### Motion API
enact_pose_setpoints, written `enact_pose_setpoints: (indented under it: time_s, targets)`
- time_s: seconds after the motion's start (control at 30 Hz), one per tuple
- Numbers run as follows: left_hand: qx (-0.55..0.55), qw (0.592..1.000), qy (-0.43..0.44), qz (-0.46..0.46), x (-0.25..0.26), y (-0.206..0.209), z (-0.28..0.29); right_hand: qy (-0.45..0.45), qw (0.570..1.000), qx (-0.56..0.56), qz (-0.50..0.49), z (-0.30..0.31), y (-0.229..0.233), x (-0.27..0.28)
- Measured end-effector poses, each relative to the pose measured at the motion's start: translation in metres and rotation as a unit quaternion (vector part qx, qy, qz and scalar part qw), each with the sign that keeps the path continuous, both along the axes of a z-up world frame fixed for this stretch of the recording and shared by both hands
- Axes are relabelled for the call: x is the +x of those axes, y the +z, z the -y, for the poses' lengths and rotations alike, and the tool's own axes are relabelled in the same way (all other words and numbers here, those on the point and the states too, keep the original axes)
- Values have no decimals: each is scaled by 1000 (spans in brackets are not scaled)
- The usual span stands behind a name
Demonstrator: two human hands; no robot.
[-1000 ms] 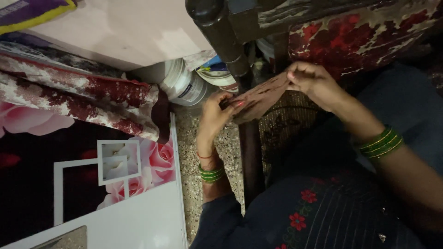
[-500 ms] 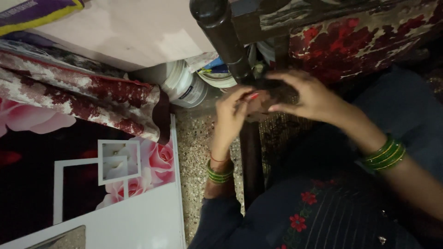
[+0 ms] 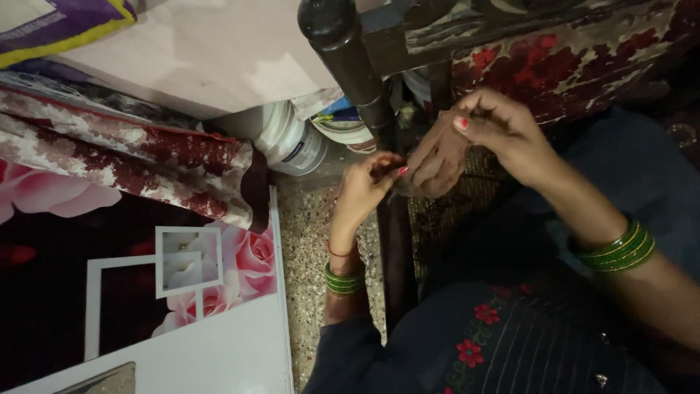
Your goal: The person pours liquid from a bottle onto a cloth, caps the bottle, and wipes the wooden headboard and bed post with the cloth.
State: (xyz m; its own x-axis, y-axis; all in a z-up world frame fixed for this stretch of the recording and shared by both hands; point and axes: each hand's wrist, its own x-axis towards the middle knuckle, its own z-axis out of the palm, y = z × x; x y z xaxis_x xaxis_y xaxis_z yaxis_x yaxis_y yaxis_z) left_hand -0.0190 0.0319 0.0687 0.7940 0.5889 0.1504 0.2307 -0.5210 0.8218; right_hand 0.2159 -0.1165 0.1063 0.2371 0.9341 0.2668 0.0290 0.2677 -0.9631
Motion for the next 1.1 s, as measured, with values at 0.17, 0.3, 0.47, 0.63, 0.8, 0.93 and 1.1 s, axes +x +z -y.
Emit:
enact_pose_setpoints:
  time_s: [0.17, 0.3, 0.47, 0.63, 0.8, 0.93, 1.1]
  targets:
    - [-22, 997, -10, 70, 8, -2, 9, -4, 995, -61, 76, -4, 1, -7]
    - [-97, 981, -99, 132, 15, -26, 4, 33, 982, -96, 158, -12, 1, -18]
    - [-96, 990, 8, 107, 3, -67, -22, 87, 963, -124, 222, -31, -34, -17]
    - [-223, 947, 74, 218, -6, -90, -41, 130, 936, -224, 240, -56, -95, -15]
    - [-264, 921, 165, 237, 9, -93, -57, -15, 957, -98, 273, -82, -112, 2]
    - [-177, 932, 199, 245, 17, -119, -69, -154, 884, -198, 395, -90, -101, -17]
    - [-201, 931, 198, 233, 7, -117, -57, -187, 801, -127, 555, -111, -82, -32]
